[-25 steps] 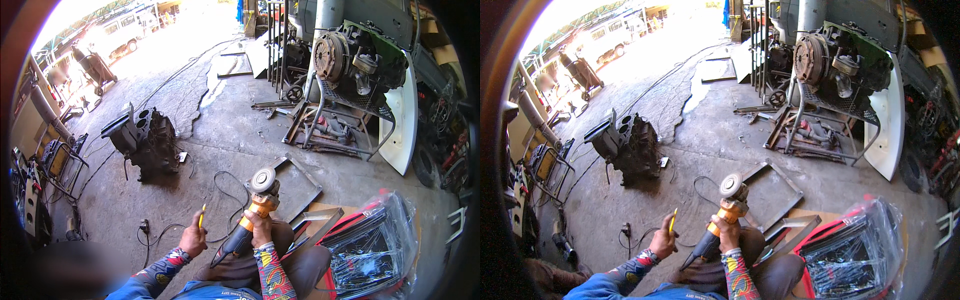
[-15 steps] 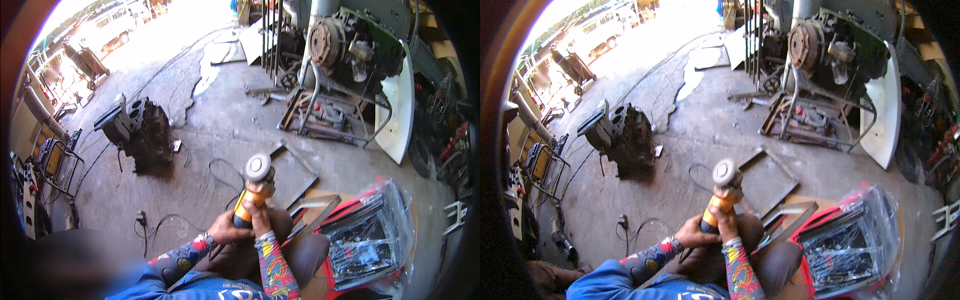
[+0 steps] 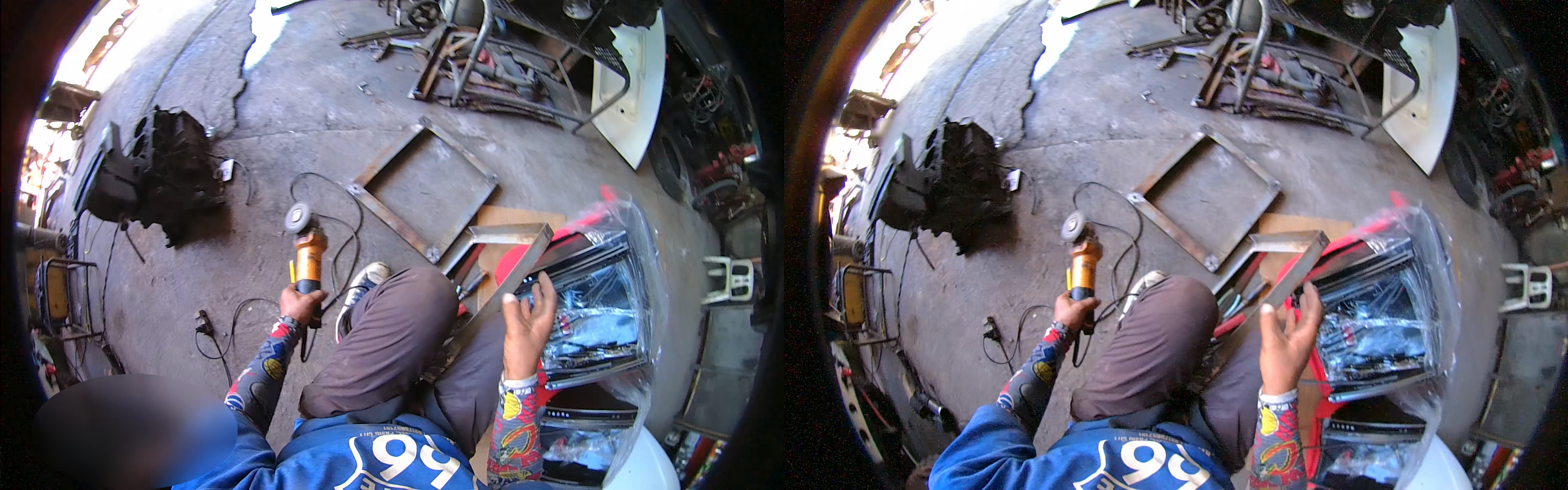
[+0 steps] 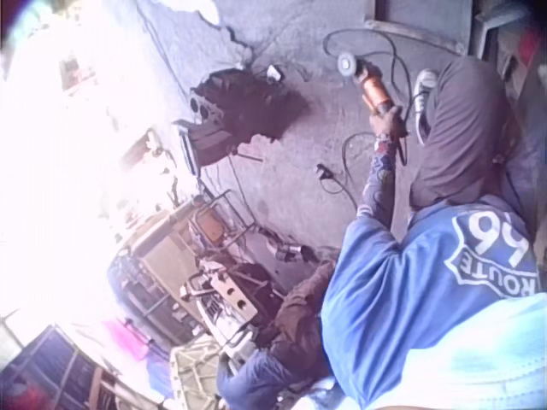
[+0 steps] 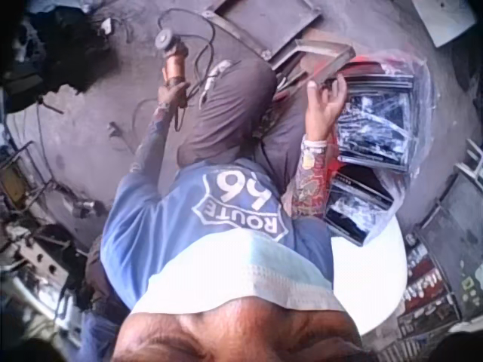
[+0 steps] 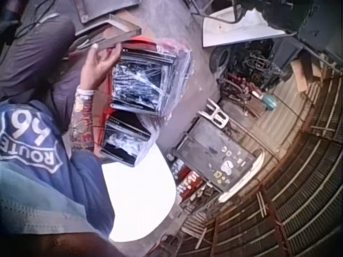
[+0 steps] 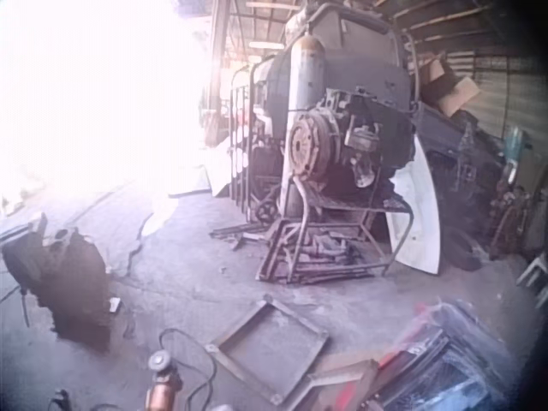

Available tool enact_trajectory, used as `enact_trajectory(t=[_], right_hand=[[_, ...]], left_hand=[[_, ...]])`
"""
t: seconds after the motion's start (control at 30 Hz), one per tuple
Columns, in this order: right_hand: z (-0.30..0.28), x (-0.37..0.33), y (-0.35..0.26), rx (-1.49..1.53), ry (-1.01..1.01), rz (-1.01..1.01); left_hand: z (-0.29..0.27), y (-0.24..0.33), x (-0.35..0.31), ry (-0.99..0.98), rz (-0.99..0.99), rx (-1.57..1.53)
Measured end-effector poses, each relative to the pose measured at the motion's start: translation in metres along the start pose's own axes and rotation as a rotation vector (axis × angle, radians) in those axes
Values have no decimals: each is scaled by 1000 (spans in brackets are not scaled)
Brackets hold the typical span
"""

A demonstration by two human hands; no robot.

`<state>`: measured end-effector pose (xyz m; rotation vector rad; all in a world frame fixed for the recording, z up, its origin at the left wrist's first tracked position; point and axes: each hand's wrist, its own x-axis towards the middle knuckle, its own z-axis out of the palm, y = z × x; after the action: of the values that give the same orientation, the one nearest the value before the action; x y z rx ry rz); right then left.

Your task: The person assembles a rectangular metal frame by aligning and joining metal bars. They use a pencil to mark measurements and a power tool to grind or smooth the joints. The person also writes notes on a piece of cardboard during the process.

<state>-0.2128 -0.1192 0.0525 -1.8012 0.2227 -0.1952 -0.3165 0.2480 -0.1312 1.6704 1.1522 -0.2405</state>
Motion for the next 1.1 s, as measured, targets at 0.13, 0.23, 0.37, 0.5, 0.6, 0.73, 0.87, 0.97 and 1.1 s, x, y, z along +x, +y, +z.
enact_trajectory(t=[0.13,0.23,0.37,0.5,0.6,0.73,0.87,0.97,1.1], right_hand=[[-6,45,10,-648,-224,-46],[-15,69,13,-844,-245,84],[-26,91,31,-683,-312,385],[-23,102,58,-396,-492,496],[-20,103,66,-400,-418,542],[-16,99,56,-326,-376,653],[-12,86,53,-207,-236,734],[-17,78,60,-141,-252,713],[-22,58,76,-110,-185,680]], left_hand=[[8,-42,63,92,-177,77],[21,-59,94,232,-237,76],[38,-63,122,361,-309,15],[45,-73,139,475,-296,79],[48,-95,148,514,-268,115],[46,-132,160,520,-202,312],[38,-153,176,410,-272,395],[36,-161,183,355,-282,440],[35,-170,194,306,-297,478]])
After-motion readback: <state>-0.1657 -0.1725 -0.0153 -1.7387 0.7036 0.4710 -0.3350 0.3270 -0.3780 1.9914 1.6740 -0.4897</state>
